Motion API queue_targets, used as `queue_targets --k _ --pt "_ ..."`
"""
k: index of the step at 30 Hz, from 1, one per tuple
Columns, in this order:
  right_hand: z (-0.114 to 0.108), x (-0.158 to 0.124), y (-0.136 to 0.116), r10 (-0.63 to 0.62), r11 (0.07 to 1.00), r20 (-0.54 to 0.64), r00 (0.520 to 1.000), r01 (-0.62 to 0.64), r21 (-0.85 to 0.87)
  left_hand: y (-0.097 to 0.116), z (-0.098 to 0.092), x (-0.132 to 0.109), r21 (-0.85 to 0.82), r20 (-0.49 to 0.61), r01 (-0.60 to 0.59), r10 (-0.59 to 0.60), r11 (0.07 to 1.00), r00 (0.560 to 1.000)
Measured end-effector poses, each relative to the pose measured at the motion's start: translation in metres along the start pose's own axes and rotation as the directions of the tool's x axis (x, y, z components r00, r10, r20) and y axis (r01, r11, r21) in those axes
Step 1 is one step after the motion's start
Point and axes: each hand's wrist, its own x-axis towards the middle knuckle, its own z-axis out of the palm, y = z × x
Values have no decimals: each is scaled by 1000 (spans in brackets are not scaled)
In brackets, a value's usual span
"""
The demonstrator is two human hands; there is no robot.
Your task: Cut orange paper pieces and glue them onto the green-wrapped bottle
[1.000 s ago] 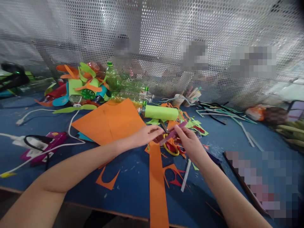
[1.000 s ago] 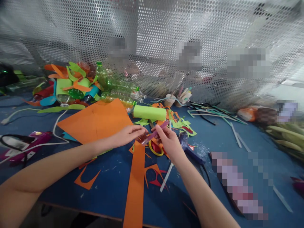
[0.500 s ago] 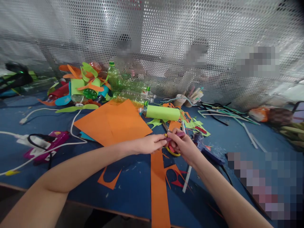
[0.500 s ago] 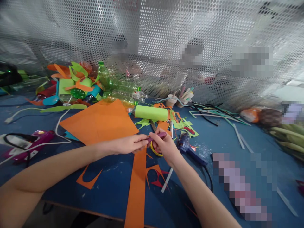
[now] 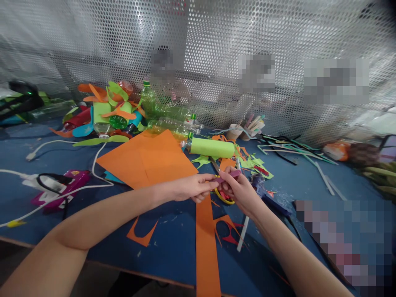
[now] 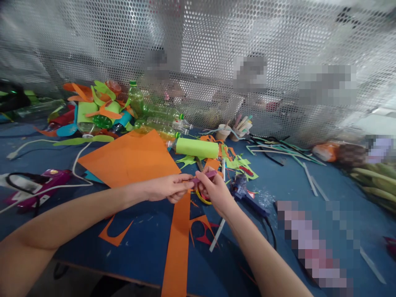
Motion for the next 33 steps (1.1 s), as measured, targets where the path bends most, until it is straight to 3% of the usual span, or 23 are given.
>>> queue_targets --k 2,4,5,6,8,9,11,13,17,25,29,33 --pt "-5 2 0 1 1000 -86 996 1 18 1 3 0 164 -138 2 21 986 990" --pt "-14 6 -1 -30 997 -241 970 47 66 0 9 -3 477 -250 -24 162 879 955" --pt "-18 9 -2 -49 992 -313 949 83 97 -2 15 -5 658 -254 -44 276 751 927" --pt "-22 10 -3 -61 985 -362 930 115 129 -6 21 -8 823 -197 -61 384 565 902" --pt "-24 13 -5 -55 975 -383 922 132 177 -17 38 -15 984 -56 -22 430 175 901" --pt "-23 13 -5 -49 975 -360 932 123 185 -24 48 -19 999 -42 41 406 12 913" --pt "-14 10 -3 -44 984 -252 967 85 154 -39 65 -25 966 -81 164 367 -200 927" --pt "-2 6 4 -53 997 -103 993 59 57 -52 78 -29 918 -81 218 381 -331 921" --pt "14 -1 18 -87 984 -76 993 74 -162 -62 88 -34 887 -75 245 401 -391 913" --pt "10 3 28 -206 905 -34 978 177 -386 -58 88 -34 908 -135 254 341 -334 930" --pt "12 4 29 -225 882 -34 974 189 -433 -52 85 -36 919 -193 276 289 -281 938" --pt "11 4 30 -204 887 2 979 186 -422 -51 84 -38 911 -212 295 284 -288 935"
